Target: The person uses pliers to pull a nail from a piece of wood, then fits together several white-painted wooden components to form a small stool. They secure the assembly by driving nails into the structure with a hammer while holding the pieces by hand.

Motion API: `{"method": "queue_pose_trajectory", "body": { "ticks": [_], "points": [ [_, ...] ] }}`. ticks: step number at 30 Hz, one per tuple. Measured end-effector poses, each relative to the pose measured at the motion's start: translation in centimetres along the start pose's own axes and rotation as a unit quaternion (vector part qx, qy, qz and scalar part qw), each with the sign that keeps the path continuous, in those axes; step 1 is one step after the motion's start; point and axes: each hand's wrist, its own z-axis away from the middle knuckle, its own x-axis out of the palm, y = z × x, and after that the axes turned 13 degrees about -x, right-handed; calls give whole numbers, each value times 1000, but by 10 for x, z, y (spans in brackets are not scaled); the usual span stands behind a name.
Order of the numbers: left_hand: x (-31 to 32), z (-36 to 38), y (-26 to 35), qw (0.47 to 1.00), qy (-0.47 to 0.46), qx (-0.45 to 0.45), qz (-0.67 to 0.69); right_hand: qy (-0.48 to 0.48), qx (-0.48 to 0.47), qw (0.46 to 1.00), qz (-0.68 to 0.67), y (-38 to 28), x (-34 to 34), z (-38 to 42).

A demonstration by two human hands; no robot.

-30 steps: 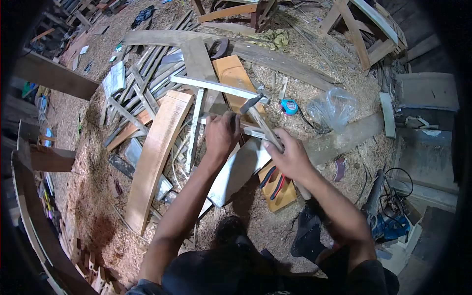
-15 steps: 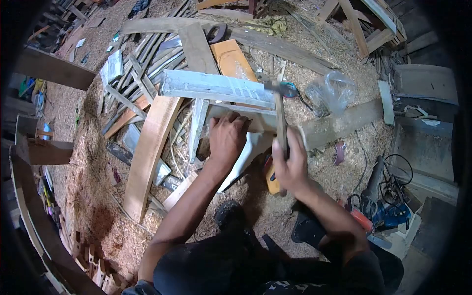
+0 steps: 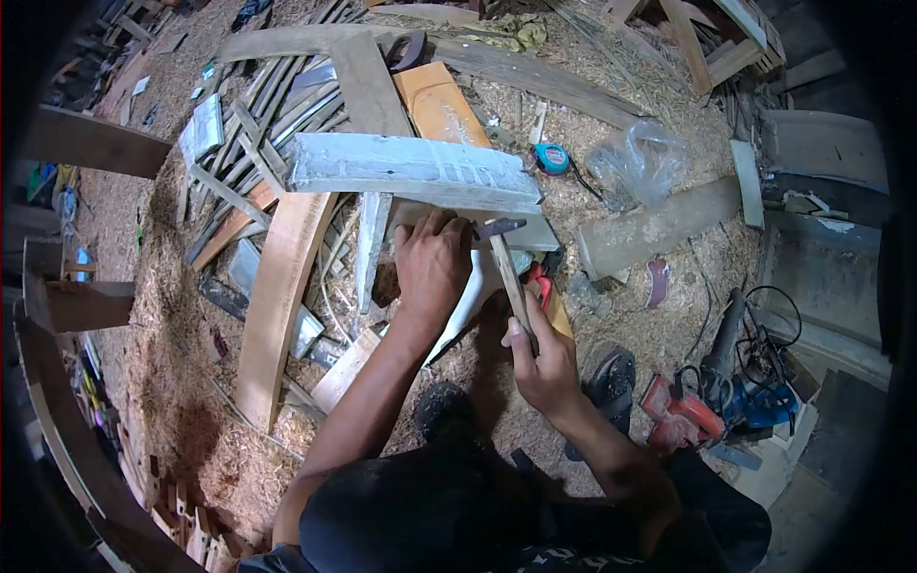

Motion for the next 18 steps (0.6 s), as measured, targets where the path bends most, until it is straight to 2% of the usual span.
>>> {"method": "queue_pose_trajectory", "body": {
  "ticks": [3, 5, 7, 10, 18],
  "points": [
    [2, -2, 0, 999, 24, 19, -14, 9, -35, 999, 29, -3, -2, -6],
    [1, -6, 0, 1000, -8, 10, -7, 4, -30, 999, 12, -3, -4, -7],
    [-1, -10, -1, 1000, -19, 0, -9, -4, 3, 999, -50, 0, -5, -8],
    [1, -11, 1, 1000, -17, -16, -20, 35, 52, 985, -160, -4, -2, -16],
    [4, -18, -1, 999, -5, -32, -3, 57, 29, 976, -208, 3, 11, -21]
  ]
}}
